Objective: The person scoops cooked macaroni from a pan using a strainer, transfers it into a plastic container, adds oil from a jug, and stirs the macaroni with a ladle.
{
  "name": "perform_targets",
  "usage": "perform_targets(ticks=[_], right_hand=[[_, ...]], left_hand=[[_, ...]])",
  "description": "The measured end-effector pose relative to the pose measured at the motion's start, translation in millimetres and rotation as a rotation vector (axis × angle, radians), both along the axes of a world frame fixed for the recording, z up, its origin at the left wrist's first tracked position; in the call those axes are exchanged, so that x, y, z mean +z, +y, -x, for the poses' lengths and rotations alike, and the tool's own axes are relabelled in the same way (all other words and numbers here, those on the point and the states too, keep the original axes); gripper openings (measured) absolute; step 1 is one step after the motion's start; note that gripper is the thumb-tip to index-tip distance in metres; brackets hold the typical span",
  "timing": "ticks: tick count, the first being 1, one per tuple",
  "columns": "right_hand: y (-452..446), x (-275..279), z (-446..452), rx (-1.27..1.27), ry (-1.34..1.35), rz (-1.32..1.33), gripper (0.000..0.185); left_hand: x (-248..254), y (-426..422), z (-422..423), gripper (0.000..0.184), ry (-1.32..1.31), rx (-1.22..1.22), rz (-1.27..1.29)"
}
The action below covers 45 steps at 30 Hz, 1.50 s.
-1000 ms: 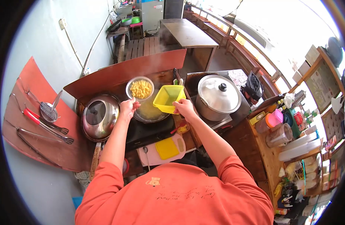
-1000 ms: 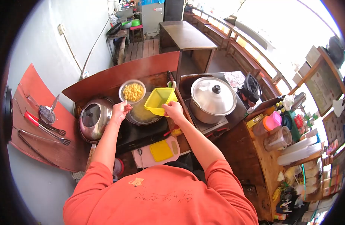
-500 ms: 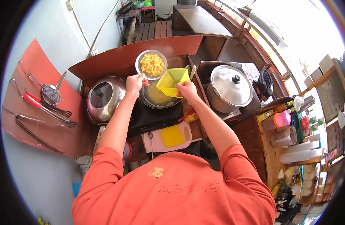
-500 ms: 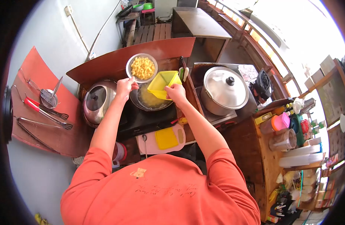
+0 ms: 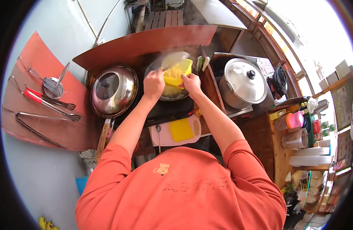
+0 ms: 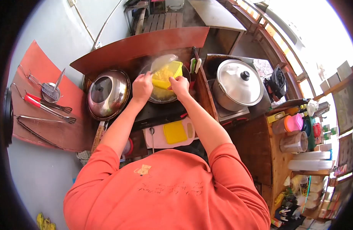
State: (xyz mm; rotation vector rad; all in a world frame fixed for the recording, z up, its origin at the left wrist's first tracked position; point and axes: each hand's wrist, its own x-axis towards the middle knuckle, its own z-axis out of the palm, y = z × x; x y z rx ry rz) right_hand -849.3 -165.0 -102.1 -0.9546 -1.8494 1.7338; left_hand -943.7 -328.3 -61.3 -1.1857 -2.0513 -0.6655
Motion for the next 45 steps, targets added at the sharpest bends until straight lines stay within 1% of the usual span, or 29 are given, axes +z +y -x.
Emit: perform_targets(ticks=[1,2,4,5,6,8,10,12,13,14,16,17,18,21,22,24,25,26,27,28,29,30,31,32,34,35,37,41,45], right_hand=[[0.5,-2.2,-0.6,-0.019,0.044,0.033,0.031],[2.2,-4.1,-1.5,-0.021,0.042,0.037,0.031],[4.1,1.3,-5.8,-0.025,0.082,0.061,0.024],[5.6,4.3,-8.9,-0.034,0.083,0.064,0.024],[7.2,7.1,-12.8,-0.036,0.088,0.08,0.024],[13.1,5.6,-19.8,-0.052,0.095,0.096,0.024],[19.2,-1.5,-27.8,-0.068,0.09,0.089,0.028],[21.5,-3.8,-38.1,-0.094,0.079,0.079,0.027],[21.8,-3.1,-43.6,-0.099,0.069,0.065,0.026],[22.3,-2.0,-50.2,-0.107,0.066,0.068,0.026],[21.8,1.2,-65.8,-0.108,0.079,0.075,0.026],[22.0,0.7,-74.2,-0.112,0.077,0.074,0.026],[23.3,-1.9,-83.8,-0.113,0.102,0.072,0.024],[22.1,2.9,-122.1,-0.108,0.138,0.099,0.021],[19.5,9.5,-137.2,-0.096,0.155,0.131,0.02],[17.3,17.1,-165.9,-0.094,0.134,0.166,0.016],[15.8,17.1,-178.3,-0.09,0.168,0.202,0.014],[13.4,17.5,-189.7,-0.086,0.204,0.238,0.013],[8.5,27.3,-199.8,-0.107,0.211,0.248,0.017],[3.5,34.1,-209.4,-0.11,0.209,0.251,0.017],[-0.6,39.9,-218.5,-0.118,0.205,0.289,0.017],[-3.1,41.8,-227.8,-0.127,0.202,0.325,0.016],[-3.7,40.1,-238.2,-0.079,0.178,0.317,0.011],[-6.5,41.5,-245.7,-0.081,0.179,0.316,0.011],[-12.1,47.9,-258.0,-0.068,0.163,0.336,0.011],[-12.8,43.6,-262.5,-0.062,0.176,0.344,0.011],[-16.0,44.3,-268.4,-0.061,0.178,0.353,0.011],[-16.2,39.9,-277.5,-0.06,0.18,0.353,0.01],[-14.3,41.2,-283.3,-0.057,0.179,0.351,0.01]], left_hand=[[7.9,1.8,0.4,0.017,-0.224,0.072,-0.016],[15.5,1.3,4.8,0.024,-0.307,0.088,-0.094],[18.0,-0.1,30.8,0.028,-1.015,-0.051,-0.265],[19.6,0.0,41.9,0.03,-1.296,-0.106,-0.419],[0.9,-1.3,64.4,0.031,-1.477,-0.212,-0.555],[9.7,-4.5,74.2,0.03,-1.607,-0.099,-0.587],[5.4,-3.8,87.9,0.029,-1.549,-0.027,-0.548],[10.2,2.8,86.0,0.035,-1.217,0.198,-0.202],[18.0,6.4,81.0,0.031,-1.064,0.294,0.022],[12.0,11.8,78.5,0.031,-1.067,0.289,0.029],[-8.6,24.1,78.0,0.022,-0.472,0.422,0.348],[-15.3,29.7,82.0,0.019,-0.487,0.435,0.422],[-21.3,32.1,83.4,0.019,-0.488,0.429,0.422],[-47.0,36.1,88.6,0.02,-0.568,0.421,0.392],[-45.3,39.5,84.2,0.02,-0.572,0.414,0.396],[-41.5,43.8,77.7,0.018,-0.998,0.343,0.456],[-53.9,48.0,79.3,0.018,-1.001,0.342,0.462],[-69.6,55.1,81.2,0.017,-1.048,0.341,0.403],[-85.5,61.7,83.5,0.017,-1.093,0.341,0.342],[-97.6,66.8,83.0,0.017,-1.095,0.341,0.347],[-108.7,72.5,82.7,0.016,-1.23,0.292,0.286],[-110.6,76.8,79.3,0.015,-1.363,0.24,0.222],[-113.9,80.7,72.8,0.022,-1.478,0.203,0.126],[-114.4,83.4,71.0,0.022,-1.477,0.2,0.127],[-125.7,88.7,72.8,0.016,-1.674,0.222,0.039],[-130.9,89.4,75.0,0.016,-1.673,0.221,0.039],[-144.5,89.1,85.1,0.016,-1.877,0.173,-0.058],[-149.7,83.7,95.0,0.016,-1.994,0.146,-0.079],[-144.0,65.5,100.4,0.016,-2.074,0.093,-0.192]])
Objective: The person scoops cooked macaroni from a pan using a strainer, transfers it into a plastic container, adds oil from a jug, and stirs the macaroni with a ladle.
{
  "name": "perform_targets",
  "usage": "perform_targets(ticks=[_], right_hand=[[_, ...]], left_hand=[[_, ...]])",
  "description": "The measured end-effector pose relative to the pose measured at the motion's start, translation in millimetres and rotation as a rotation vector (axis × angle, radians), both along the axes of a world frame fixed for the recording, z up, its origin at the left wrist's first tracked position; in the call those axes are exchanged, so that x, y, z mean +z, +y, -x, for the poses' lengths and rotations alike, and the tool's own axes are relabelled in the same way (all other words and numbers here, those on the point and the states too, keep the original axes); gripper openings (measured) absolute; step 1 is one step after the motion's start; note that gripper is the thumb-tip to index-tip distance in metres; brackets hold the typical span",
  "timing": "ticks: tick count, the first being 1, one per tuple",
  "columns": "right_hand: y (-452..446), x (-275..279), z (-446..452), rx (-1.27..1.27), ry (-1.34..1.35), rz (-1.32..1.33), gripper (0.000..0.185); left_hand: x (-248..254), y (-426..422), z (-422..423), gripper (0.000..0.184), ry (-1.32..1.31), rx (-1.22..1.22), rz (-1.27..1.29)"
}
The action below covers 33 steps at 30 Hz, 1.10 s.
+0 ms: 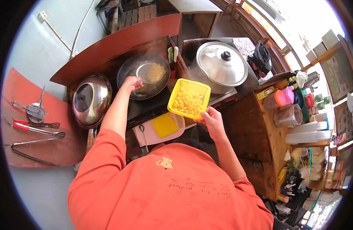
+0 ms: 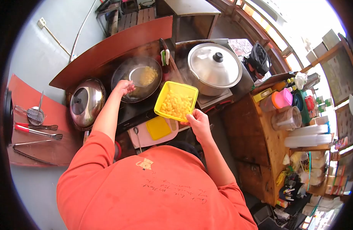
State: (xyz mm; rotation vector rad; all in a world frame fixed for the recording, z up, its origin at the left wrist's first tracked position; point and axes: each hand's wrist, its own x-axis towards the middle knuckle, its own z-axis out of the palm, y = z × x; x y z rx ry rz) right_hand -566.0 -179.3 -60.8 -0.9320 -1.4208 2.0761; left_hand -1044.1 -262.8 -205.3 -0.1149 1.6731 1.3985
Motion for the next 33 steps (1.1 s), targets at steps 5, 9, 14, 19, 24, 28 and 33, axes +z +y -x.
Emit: perform_targets(ticks=[5,9,14,19,24,28,33], right_hand=[[6.1,3.9,-9.5,-0.027,0.01,0.023,0.014],[10.9,6.5,-14.7,-0.022,0.017,0.006,0.013],[15.8,12.9,-15.9,-0.01,0.029,0.011,0.012],[17.3,12.2,-20.0,0.007,0.046,0.025,0.012],[19.6,6.9,-31.6,0.03,0.043,-0.027,0.012],[26.7,12.2,-46.0,-0.02,0.194,0.0,0.009],[20.1,-0.3,-44.0,-0.028,0.175,-0.162,0.006]], left_hand=[[10.3,-31.5,16.5,0.013,-0.069,0.078,-0.18],[24.4,-48.3,3.9,0.013,0.001,0.083,-0.322],[31.8,-39.2,-20.3,0.016,0.055,0.22,-0.286],[39.2,-29.8,-39.0,0.015,-0.015,0.281,-0.348],[53.3,-30.9,-49.3,0.014,0.037,0.344,-0.37],[51.5,-37.4,-53.1,0.012,0.092,0.306,-0.334],[43.6,-46.7,-59.0,0.015,0.098,0.323,-0.368]])
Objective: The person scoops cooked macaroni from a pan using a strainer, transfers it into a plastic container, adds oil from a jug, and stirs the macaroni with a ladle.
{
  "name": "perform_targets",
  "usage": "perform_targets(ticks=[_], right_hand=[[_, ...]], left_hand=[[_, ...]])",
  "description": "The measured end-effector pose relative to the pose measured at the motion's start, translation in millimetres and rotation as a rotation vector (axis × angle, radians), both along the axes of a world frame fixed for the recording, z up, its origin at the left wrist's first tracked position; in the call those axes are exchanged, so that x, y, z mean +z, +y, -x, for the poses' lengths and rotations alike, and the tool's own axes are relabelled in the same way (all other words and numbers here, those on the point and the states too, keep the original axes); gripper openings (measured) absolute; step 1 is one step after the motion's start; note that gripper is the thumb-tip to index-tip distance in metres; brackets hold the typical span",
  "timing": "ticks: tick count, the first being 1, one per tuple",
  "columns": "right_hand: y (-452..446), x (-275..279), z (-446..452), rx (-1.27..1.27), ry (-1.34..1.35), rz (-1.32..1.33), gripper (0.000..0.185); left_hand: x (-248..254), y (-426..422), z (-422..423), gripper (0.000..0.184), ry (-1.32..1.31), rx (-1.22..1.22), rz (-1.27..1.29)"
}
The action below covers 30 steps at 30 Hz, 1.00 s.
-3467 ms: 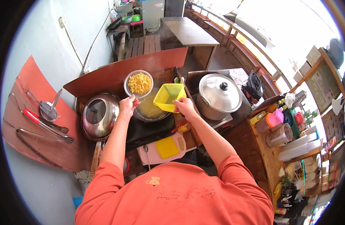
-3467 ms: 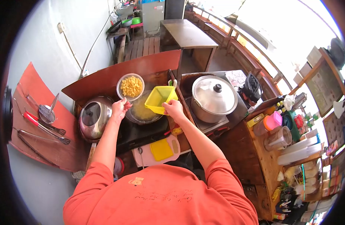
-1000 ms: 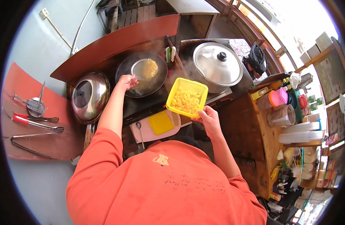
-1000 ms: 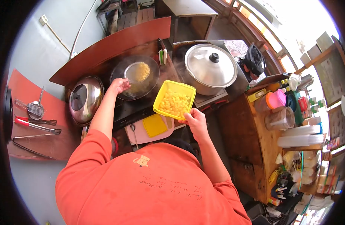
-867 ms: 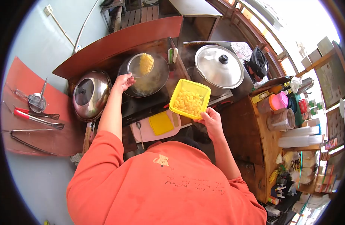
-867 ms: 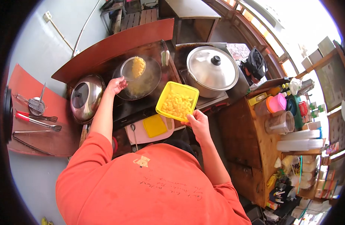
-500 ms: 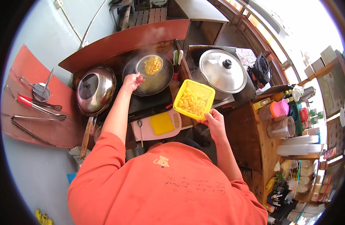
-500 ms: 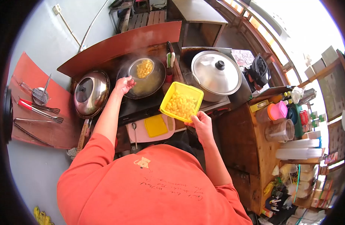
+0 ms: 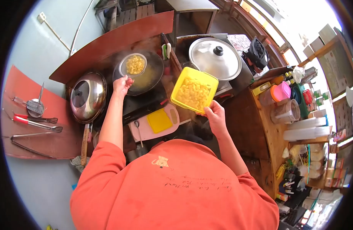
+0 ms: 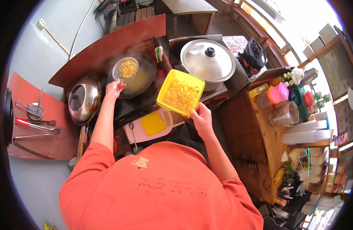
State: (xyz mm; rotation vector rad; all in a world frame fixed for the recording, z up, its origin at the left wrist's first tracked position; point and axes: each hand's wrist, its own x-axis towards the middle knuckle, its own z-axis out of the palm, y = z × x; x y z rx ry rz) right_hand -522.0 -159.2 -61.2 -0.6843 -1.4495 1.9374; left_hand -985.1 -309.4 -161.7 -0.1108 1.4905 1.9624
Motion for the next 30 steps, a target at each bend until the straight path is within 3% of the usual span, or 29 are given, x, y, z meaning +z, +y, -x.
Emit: perform_targets(ticks=[3,10,12,16,20,30], right_hand=[[-3.7,2.9,3.7,-0.019,0.082,0.136,0.011],[-6.1,0.5,-5.5,0.004,0.063,0.123,0.012],[-8.1,2.0,-9.9,-0.007,0.052,0.134,0.01],[-2.8,-18.8,-19.5,0.015,0.044,0.11,0.004],[-6.3,-17.3,-23.7,-0.012,0.05,0.148,0.004],[-7.5,-26.5,-28.1,-0.022,0.022,0.17,0.003]], left_hand=[[1.5,-0.1,-1.5,0.016,-0.022,-0.015,-0.01],[15.3,3.7,-4.1,0.016,-0.01,-0.027,-0.02],[17.6,6.1,-4.0,0.017,-0.023,0.08,-0.089],[38.3,7.7,-15.1,0.013,-0.03,0.002,-0.008],[26.9,11.1,-13.3,0.017,0.067,0.01,0.036],[35.9,15.1,-25.2,0.018,-0.012,0.079,0.027]])
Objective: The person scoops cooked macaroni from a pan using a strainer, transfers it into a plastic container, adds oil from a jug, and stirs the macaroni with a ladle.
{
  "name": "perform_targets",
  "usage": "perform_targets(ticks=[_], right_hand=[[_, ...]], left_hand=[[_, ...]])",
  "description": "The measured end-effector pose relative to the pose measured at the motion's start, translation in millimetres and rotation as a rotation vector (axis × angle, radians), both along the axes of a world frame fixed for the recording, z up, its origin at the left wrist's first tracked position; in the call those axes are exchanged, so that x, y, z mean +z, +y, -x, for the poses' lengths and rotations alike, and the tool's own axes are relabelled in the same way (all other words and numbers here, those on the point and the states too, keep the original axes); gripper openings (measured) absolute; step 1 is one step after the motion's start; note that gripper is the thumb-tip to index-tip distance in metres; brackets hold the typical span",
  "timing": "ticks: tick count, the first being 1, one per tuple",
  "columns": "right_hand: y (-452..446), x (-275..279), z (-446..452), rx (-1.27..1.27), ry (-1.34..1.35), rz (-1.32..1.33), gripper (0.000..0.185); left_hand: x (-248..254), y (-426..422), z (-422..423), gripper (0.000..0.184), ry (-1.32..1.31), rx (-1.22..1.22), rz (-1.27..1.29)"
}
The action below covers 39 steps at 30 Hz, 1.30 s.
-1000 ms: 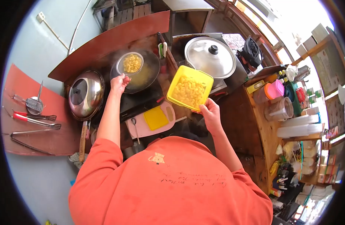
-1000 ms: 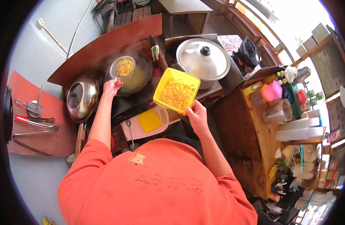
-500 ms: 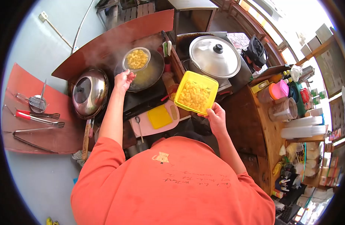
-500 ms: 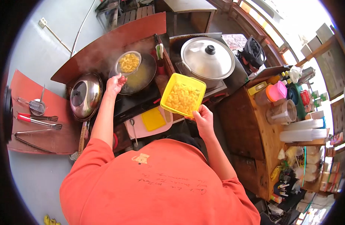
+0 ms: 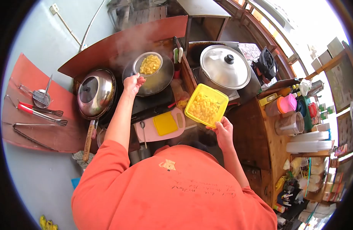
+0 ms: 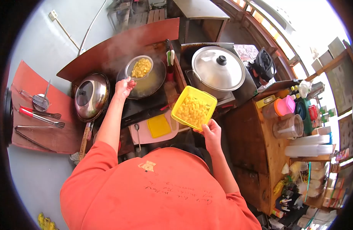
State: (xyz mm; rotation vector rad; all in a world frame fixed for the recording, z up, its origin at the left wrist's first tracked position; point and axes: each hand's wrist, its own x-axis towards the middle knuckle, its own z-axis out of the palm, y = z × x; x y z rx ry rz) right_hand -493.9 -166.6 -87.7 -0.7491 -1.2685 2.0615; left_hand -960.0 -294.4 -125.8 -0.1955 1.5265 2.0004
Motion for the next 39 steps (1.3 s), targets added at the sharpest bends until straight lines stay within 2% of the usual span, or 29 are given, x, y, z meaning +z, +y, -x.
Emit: perform_targets(ticks=[2,4,8,10,12,14,18,22,24,27,31,34,36,39], right_hand=[[-2.5,-0.4,0.3,0.002,0.01,0.006,0.003],[-3.5,0.9,0.8,-0.005,-0.019,0.007,0.004],[-5.0,2.8,1.5,0.011,-0.004,0.006,0.004],[-9.7,12.5,5.0,-0.029,-0.008,0.03,0.011],[-11.4,17.3,6.3,-0.032,-0.01,0.043,0.011],[-10.9,13.3,4.7,-0.033,-0.012,0.059,0.01],[-6.2,-2.6,0.7,0.02,0.053,0.052,0.004],[-6.4,-1.7,0.4,0.03,0.062,0.064,0.003],[-7.5,0.6,2.1,0.024,0.043,0.06,0.003],[-9.8,1.7,3.3,0.018,0.042,0.074,0.003],[-12.4,9.6,7.0,0.014,0.036,0.081,0.003],[-10.0,4.0,5.2,0.029,0.047,0.081,0.003],[-10.5,2.6,4.5,0.03,0.039,0.078,0.004],[-13.1,5.8,9.0,0.031,0.03,0.087,0.007]], left_hand=[[-9.2,0.9,5.4,0.02,-0.017,0.04,-0.045],[-3.3,4.0,-2.6,0.021,-0.019,-0.063,0.01],[0.5,5.2,-7.3,0.019,0.037,0.028,-0.013],[9.9,5.3,-10.9,0.019,0.021,-0.021,0.01],[10.8,5.2,-11.1,0.018,0.001,-0.071,0.034],[5.6,4.9,-5.1,0.017,0.012,0.052,-0.054],[14.4,1.1,-5.7,0.018,0.021,-0.046,-0.013],[18.9,5.0,-0.5,0.019,0.014,0.022,-0.001],[21.1,4.9,2.4,0.019,0.056,-0.007,0.028],[23.5,2.3,-1.9,0.02,0.177,-0.004,-0.06],[-4.0,-1.7,7.9,0.021,0.062,-0.073,0.055],[-9.8,-1.7,10.4,0.021,0.092,0.008,-0.005],[-25.1,-7.0,15.5,0.02,0.167,-0.044,-0.049],[-33.8,-8.6,16.5,0.02,0.106,-0.045,0.06]])
